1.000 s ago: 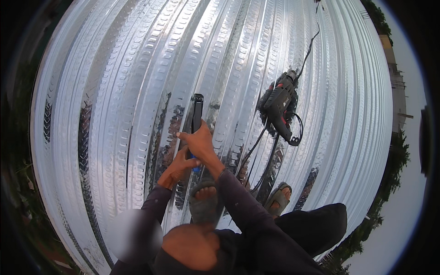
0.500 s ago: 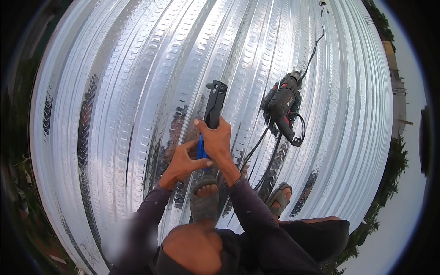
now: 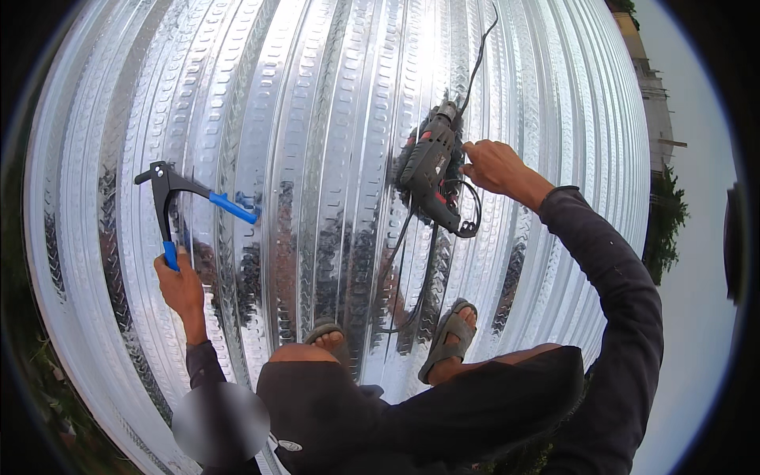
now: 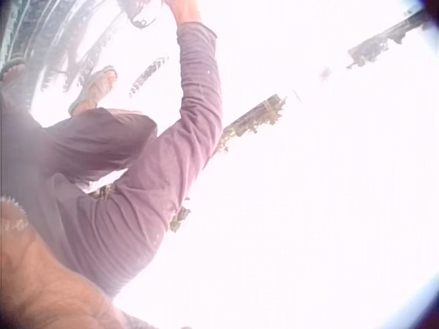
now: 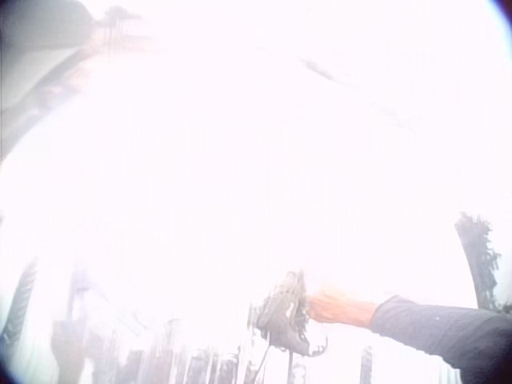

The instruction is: The person is installing metal roof sheets on a corrugated roof. They use a power drill to fasten screws into the roof and a crimping tool to secure the seams between sheets. The person moves along the roof surface while working.

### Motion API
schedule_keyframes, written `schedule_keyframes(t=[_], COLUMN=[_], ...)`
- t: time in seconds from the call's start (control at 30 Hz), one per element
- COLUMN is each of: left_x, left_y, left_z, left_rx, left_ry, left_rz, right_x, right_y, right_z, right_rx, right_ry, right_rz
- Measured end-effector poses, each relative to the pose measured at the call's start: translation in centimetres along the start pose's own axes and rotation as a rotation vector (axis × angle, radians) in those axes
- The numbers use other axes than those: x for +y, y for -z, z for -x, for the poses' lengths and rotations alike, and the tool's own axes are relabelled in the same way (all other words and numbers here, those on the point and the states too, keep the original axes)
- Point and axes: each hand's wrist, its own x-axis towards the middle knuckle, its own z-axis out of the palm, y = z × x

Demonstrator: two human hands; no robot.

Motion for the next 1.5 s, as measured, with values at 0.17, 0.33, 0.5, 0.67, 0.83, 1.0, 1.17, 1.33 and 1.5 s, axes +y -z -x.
schedule_keyframes(t=[0.17, 0.33, 0.5, 0.67, 0.83, 1.0, 1.17, 1.33, 1.5], left_x=[0.6, 4.5, 3.2, 13.7, 20.3, 29.4, 29.0, 28.6, 30.1], left_y=[-2.7, -2.4, 0.1, -6.3, -12.4, -16.9, -24.2, -25.2, -24.6], left_z=[2.9, 3.2, 3.4, 5.6, 6.9, 12.7, 17.0, 17.6, 19.4], left_rx=[-0.032, -0.106, 0.108, -0.25, -0.424, -0.719, -0.851, -0.929, -0.797], left_ry=[0.06, 0.165, -0.066, -0.156, -0.526, -1.302, -1.119, -0.828, -0.682], left_rz=[0.013, -0.296, -0.332, 0.132, 0.161, 0.038, -0.266, -0.297, -0.072], right_x=[0.7, -1.1, -3.5, -2.6, -2.0, 2.6, 6.4, 7.8, 10.3], right_y=[-8.3, -18.8, -22.2, -24.2, -21.3, -20.3, -18.0, -15.1, -12.7], right_z=[9.3, 8.8, 5.7, 2.7, 2.0, 3.0, 7.0, 12.7, 18.4], right_rx=[-0.057, 0.287, 0.439, 0.555, 0.45, 0.581, 0.697, 0.613, 0.689], right_ry=[-0.061, -0.113, -0.182, -0.047, -0.063, 0.01, 0.076, 0.044, 0.126], right_rz=[-0.327, -0.332, -0.224, -0.317, -0.534, -0.574, -0.837, -1.007, -0.961])
